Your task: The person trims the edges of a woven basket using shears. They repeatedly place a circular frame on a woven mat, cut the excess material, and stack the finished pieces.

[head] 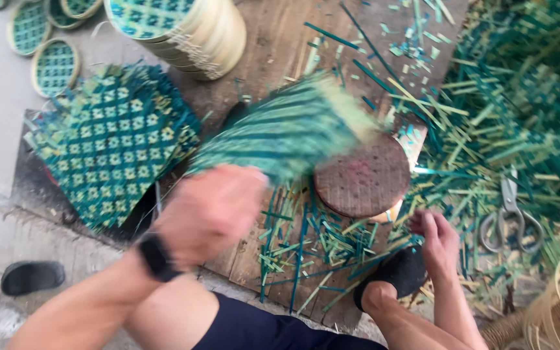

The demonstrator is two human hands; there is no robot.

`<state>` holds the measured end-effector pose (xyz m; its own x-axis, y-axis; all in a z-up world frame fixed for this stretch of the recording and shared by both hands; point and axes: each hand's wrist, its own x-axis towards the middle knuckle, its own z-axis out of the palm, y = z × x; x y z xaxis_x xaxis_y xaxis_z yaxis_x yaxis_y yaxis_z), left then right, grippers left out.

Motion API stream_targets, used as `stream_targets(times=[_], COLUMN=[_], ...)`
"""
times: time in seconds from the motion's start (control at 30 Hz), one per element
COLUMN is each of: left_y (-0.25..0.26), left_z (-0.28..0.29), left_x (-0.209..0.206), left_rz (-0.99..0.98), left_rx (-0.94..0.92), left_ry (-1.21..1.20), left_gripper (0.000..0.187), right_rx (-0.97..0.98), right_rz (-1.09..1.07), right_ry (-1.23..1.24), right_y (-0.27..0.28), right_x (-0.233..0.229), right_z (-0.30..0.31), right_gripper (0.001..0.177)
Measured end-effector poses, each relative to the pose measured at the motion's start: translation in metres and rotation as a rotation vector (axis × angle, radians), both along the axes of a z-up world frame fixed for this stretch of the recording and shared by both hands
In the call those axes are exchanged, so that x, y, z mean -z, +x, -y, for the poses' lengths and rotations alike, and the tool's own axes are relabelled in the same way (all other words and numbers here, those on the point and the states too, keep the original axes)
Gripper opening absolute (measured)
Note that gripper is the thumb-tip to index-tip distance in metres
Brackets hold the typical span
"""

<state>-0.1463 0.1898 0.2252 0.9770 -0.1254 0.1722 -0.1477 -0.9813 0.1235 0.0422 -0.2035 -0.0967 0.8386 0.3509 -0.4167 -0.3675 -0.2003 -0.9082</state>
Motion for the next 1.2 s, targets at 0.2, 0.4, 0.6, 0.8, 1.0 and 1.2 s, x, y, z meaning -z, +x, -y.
stream_targets(times=[0.2, 0.4, 0.6, 0.8, 1.0, 1.2], left_y=[0.061, 0.057, 0.108, 0.096, 0.088, 0.087], left_z=[0.111, 0.104, -0.011, -0.027, -0.032, -0.04], left_x=[0.179, 0.28, 0.338, 0.371, 0.37, 0.387], left_rz=[-0.303, -0.255, -0.319, -0.5, -0.485, -0.432], left_rx=[0.336, 0.184, -0.956, -0.986, -0.97, -0.942], left_ry=[-0.205, -0.478, -1.086, -1.365, -1.336, -1.35], left_gripper=[0.042, 0.046, 0.057, 0.035, 0.038, 0.053], right_rx=[0.314, -0.066, -0.039, -0.022, 0.2, -0.087], right_rz=[-0.652, -0.326, -0.255, -0.12, 0.554, 0.749], right_ry=[0.538, 0.029, -0.1, -0.17, -0.425, -1.576], right_y=[0.051, 0.073, 0.077, 0.071, 0.048, 0.029], right_x=[-0.02, 0.003, 0.003, 0.001, -0.002, -0.03], right_z=[-0.009, -0.035, -0.052, -0.053, 0.008, 0.186], right_gripper=[0.057, 0.036, 0.033, 0.037, 0.042, 0.039])
